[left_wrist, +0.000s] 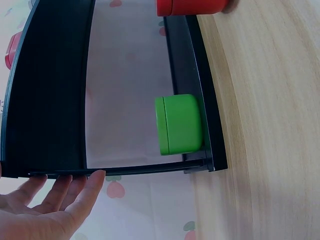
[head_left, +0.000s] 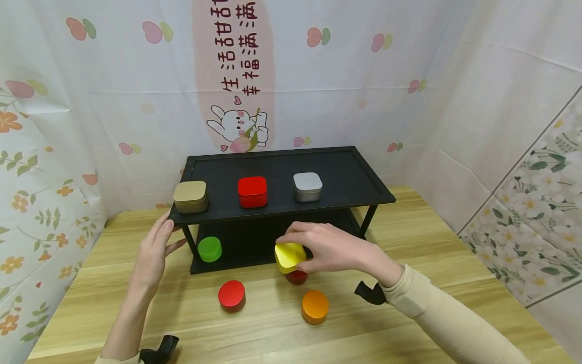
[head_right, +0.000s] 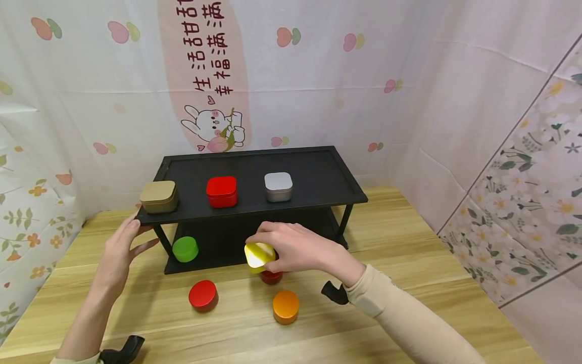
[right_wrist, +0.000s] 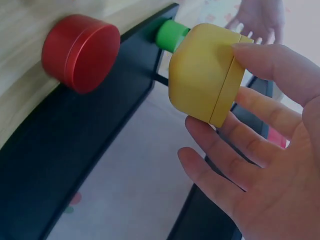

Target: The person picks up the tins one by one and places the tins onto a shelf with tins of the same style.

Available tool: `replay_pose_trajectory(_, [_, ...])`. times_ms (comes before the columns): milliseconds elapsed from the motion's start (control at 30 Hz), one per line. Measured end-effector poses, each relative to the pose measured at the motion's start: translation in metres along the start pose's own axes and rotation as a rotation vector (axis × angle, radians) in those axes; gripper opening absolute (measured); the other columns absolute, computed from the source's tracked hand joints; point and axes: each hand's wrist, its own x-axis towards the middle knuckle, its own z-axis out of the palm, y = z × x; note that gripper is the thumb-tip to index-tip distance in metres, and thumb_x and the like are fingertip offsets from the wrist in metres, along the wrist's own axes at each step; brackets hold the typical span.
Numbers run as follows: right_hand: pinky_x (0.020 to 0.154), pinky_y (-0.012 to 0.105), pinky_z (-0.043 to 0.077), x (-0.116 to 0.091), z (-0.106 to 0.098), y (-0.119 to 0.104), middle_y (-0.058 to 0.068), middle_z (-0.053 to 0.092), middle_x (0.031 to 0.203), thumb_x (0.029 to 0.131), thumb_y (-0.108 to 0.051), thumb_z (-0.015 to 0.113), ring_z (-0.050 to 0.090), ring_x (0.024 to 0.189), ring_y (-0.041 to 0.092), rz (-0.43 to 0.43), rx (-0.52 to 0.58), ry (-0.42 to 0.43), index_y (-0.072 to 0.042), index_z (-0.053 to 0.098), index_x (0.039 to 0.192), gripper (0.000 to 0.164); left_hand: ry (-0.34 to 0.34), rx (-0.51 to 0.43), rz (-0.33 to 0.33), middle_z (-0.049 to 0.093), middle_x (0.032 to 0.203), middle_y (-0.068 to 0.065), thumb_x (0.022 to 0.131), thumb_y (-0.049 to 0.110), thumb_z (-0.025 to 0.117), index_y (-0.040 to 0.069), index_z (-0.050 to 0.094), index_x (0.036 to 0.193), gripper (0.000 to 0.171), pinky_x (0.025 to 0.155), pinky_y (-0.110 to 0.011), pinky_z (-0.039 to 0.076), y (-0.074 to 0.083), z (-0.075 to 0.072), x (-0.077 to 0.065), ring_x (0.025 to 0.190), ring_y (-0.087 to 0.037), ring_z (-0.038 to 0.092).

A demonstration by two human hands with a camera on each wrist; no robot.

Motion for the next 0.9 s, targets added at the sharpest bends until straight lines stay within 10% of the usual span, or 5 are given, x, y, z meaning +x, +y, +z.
replay_pose_trajectory(900, [0.092,0.032,0.059,-0.054,-0.055,0.021,-0.014,0.060,0.125,0.087,-0.023,0.081,0.059,0.108,0.007,0.002,0.027,0.049,-0.029,0.062,0.139,0.055,0.006,-0.005,0.012,0.045,0.147,0.007,0.112,0.040,0.038,0.006,0.041,0.157,0.057,0.089,-0.009,0.058,-0.001,0.000,0.000,0.120,0.004,0.052])
